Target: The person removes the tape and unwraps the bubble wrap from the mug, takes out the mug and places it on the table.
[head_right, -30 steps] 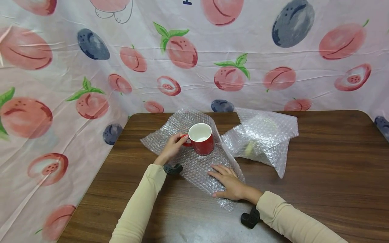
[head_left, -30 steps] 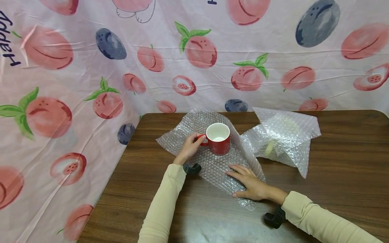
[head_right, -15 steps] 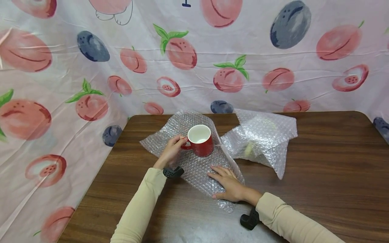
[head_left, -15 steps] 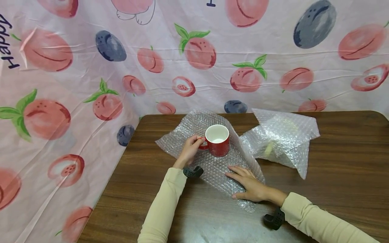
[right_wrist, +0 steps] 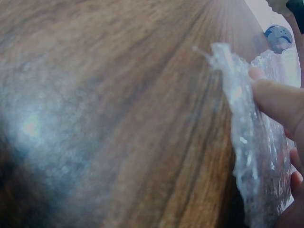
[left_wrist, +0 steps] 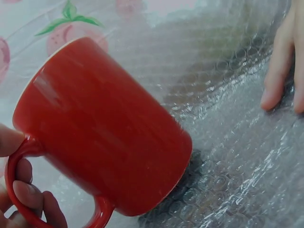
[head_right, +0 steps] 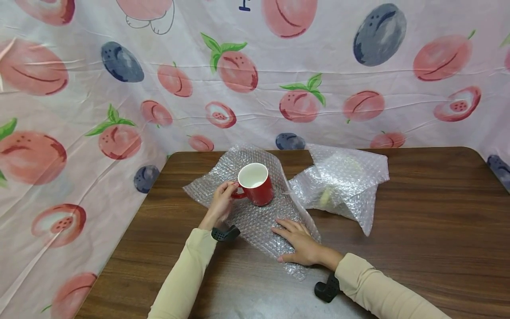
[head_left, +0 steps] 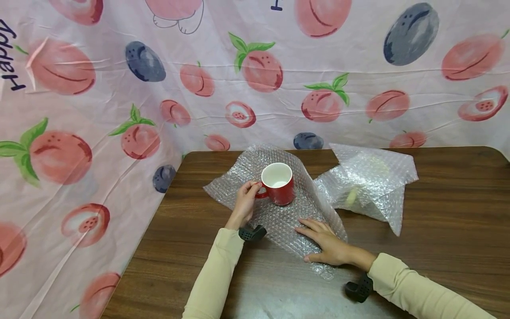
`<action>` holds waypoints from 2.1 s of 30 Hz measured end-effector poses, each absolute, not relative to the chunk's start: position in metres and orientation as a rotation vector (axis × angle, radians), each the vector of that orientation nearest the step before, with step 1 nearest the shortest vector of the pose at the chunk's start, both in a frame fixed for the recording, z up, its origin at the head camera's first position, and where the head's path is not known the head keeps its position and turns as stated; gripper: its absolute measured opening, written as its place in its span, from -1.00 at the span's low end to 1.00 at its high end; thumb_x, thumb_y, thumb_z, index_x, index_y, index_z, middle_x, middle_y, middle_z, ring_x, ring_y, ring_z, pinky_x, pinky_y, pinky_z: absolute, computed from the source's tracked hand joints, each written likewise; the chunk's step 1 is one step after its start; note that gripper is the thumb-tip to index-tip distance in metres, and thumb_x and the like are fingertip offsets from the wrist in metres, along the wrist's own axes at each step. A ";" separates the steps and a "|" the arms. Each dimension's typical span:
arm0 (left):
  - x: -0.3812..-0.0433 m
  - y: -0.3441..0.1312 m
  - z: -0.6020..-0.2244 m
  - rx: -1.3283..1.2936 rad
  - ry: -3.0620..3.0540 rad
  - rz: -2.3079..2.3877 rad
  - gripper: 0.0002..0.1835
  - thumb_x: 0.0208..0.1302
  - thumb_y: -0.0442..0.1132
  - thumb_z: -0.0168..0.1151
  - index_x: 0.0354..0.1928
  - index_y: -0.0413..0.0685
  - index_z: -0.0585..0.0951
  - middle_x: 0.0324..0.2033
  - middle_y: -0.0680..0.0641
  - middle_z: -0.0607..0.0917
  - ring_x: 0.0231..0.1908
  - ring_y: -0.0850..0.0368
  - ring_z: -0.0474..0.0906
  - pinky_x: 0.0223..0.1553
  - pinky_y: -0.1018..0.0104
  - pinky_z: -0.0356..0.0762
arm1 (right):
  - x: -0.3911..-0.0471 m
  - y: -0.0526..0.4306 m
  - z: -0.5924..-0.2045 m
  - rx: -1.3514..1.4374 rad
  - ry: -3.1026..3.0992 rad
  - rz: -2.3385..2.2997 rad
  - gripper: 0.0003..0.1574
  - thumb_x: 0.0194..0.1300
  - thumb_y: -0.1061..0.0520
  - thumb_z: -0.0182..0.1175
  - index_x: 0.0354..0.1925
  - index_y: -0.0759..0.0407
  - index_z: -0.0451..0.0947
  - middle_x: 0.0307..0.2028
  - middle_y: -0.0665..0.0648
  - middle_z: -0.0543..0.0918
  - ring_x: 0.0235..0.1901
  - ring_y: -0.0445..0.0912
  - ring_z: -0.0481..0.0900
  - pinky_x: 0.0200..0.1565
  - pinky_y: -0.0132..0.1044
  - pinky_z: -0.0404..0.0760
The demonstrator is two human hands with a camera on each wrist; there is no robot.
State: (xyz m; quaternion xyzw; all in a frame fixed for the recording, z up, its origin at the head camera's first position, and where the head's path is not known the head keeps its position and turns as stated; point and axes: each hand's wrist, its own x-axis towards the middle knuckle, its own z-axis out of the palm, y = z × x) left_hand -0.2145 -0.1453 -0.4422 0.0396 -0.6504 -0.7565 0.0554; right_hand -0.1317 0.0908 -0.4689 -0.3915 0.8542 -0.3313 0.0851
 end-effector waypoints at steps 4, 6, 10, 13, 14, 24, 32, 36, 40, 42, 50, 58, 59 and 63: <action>-0.204 -0.152 -0.435 0.175 -1.927 -2.296 -0.76 0.17 -0.40 0.02 -0.63 -0.03 0.39 -0.53 0.05 0.40 -0.34 0.15 0.33 -0.33 0.40 0.31 | -0.132 0.091 -0.469 -1.173 2.547 -0.988 -0.12 -0.03 0.02 0.30 0.21 0.30 0.21 0.25 0.33 0.10 0.21 0.29 -0.02 0.10 0.28 -0.08; -0.199 -0.156 -0.433 0.202 -1.914 -2.287 -0.76 0.17 -0.40 0.02 -0.63 -0.03 0.40 -0.53 0.04 0.40 -0.36 0.16 0.34 -0.35 0.41 0.31 | -0.132 0.091 -0.469 -1.173 2.547 -0.986 -0.11 -0.03 0.01 0.30 0.21 0.30 0.21 0.25 0.33 0.09 0.21 0.29 -0.02 0.10 0.28 -0.08; -0.188 -0.168 -0.430 0.249 -1.864 -2.294 -0.75 0.17 -0.42 0.02 -0.63 -0.03 0.42 -0.53 0.04 0.42 -0.36 0.16 0.33 -0.36 0.43 0.31 | -0.132 0.091 -0.470 -1.176 2.547 -0.985 -0.11 -0.03 0.01 0.30 0.21 0.30 0.21 0.26 0.33 0.09 0.21 0.29 -0.02 0.10 0.27 -0.08; -0.179 -0.177 -0.429 0.266 -1.832 -2.304 -0.73 0.18 -0.44 0.00 -0.64 -0.04 0.41 -0.52 0.02 0.43 -0.33 0.14 0.33 -0.31 0.41 0.32 | -0.132 0.092 -0.469 -1.176 2.543 -0.990 -0.11 -0.03 0.01 0.31 0.21 0.30 0.21 0.25 0.33 0.09 0.21 0.28 -0.02 0.10 0.27 -0.08; -0.176 -0.181 -0.428 0.278 -1.820 -2.309 -0.73 0.18 -0.45 -0.01 -0.65 -0.06 0.41 -0.52 0.01 0.44 -0.32 0.13 0.34 -0.31 0.41 0.33 | -0.132 0.092 -0.469 -1.175 2.541 -0.990 -0.11 -0.03 0.01 0.31 0.21 0.30 0.21 0.25 0.33 0.09 0.21 0.28 -0.02 0.10 0.27 -0.08; -0.147 -0.210 -0.418 0.347 -1.760 -2.339 -0.72 0.23 -0.45 -0.06 -0.62 -0.11 0.44 -0.55 0.01 0.52 -0.41 0.16 0.45 -0.27 0.37 0.39 | -0.132 0.092 -0.467 -1.165 2.522 -0.989 -0.12 -0.01 0.02 0.30 0.22 0.30 0.20 0.27 0.33 0.07 0.22 0.28 -0.03 0.10 0.28 -0.07; -0.130 -0.231 -0.415 0.454 -1.708 -2.309 -0.70 0.24 -0.45 -0.08 -0.63 -0.10 0.46 -0.53 -0.01 0.50 -0.36 0.14 0.40 -0.22 0.35 0.36 | -0.132 0.091 -0.466 -1.165 2.513 -0.990 -0.12 0.00 0.03 0.29 0.22 0.30 0.19 0.27 0.33 0.06 0.22 0.28 -0.04 0.10 0.27 -0.08; -0.121 -0.242 -0.414 0.516 -1.699 -2.270 -0.70 0.25 -0.43 -0.08 -0.62 -0.09 0.47 -0.51 0.01 0.47 -0.34 0.15 0.37 -0.22 0.38 0.36 | -0.132 0.091 -0.466 -1.166 2.507 -0.993 -0.12 0.00 0.03 0.29 0.22 0.30 0.18 0.27 0.33 0.06 0.22 0.28 -0.05 0.10 0.28 -0.09; -0.112 -0.253 -0.414 0.594 -1.682 -2.226 -0.68 0.25 -0.41 -0.08 -0.64 -0.04 0.47 -0.51 0.02 0.44 -0.33 0.15 0.32 -0.24 0.40 0.34 | -0.132 0.092 -0.466 -1.177 2.499 -1.006 -0.12 0.01 0.03 0.29 0.22 0.31 0.18 0.26 0.34 0.06 0.22 0.29 -0.06 0.09 0.29 -0.09; -0.108 -0.258 -0.414 0.625 -1.668 -2.206 -0.69 0.25 -0.41 -0.09 -0.64 -0.03 0.47 -0.51 0.02 0.43 -0.33 0.15 0.31 -0.24 0.40 0.32 | -0.132 0.092 -0.466 -1.189 2.502 -1.014 -0.12 0.00 0.03 0.29 0.22 0.32 0.19 0.26 0.35 0.07 0.21 0.30 -0.04 0.08 0.30 -0.08; -0.100 -0.267 -0.419 0.700 -1.651 -2.159 -0.70 0.25 -0.39 -0.10 -0.62 -0.04 0.46 -0.50 0.03 0.42 -0.34 0.19 0.31 -0.26 0.42 0.35 | -0.133 0.093 -0.467 -1.200 2.517 -1.014 -0.13 0.01 -0.01 0.28 0.20 0.33 0.20 0.24 0.35 0.10 0.20 0.29 -0.01 0.07 0.29 -0.04; -0.096 -0.270 -0.425 0.767 -1.623 -2.161 -0.69 0.24 -0.38 -0.11 -0.63 -0.03 0.48 -0.50 0.03 0.41 -0.34 0.19 0.30 -0.28 0.46 0.34 | -0.132 0.092 -0.468 -1.188 2.517 -1.012 -0.13 0.01 -0.01 0.28 0.21 0.32 0.21 0.25 0.34 0.10 0.21 0.29 -0.01 0.08 0.29 -0.05; -0.095 -0.270 -0.426 0.765 -1.616 -2.165 -0.69 0.24 -0.39 -0.11 -0.63 -0.03 0.48 -0.50 0.03 0.41 -0.35 0.19 0.31 -0.28 0.46 0.33 | -0.131 0.092 -0.468 -1.190 2.518 -1.012 -0.13 0.01 -0.01 0.28 0.21 0.32 0.21 0.25 0.34 0.10 0.21 0.29 -0.01 0.08 0.29 -0.05; -0.093 -0.270 -0.428 0.770 -1.623 -2.161 -0.68 0.24 -0.39 -0.13 -0.64 -0.03 0.46 -0.51 0.04 0.44 -0.37 0.20 0.32 -0.30 0.47 0.34 | -0.131 0.092 -0.469 -1.201 2.520 -1.018 -0.13 0.00 0.00 0.28 0.20 0.33 0.21 0.24 0.35 0.10 0.20 0.29 -0.01 0.07 0.30 -0.04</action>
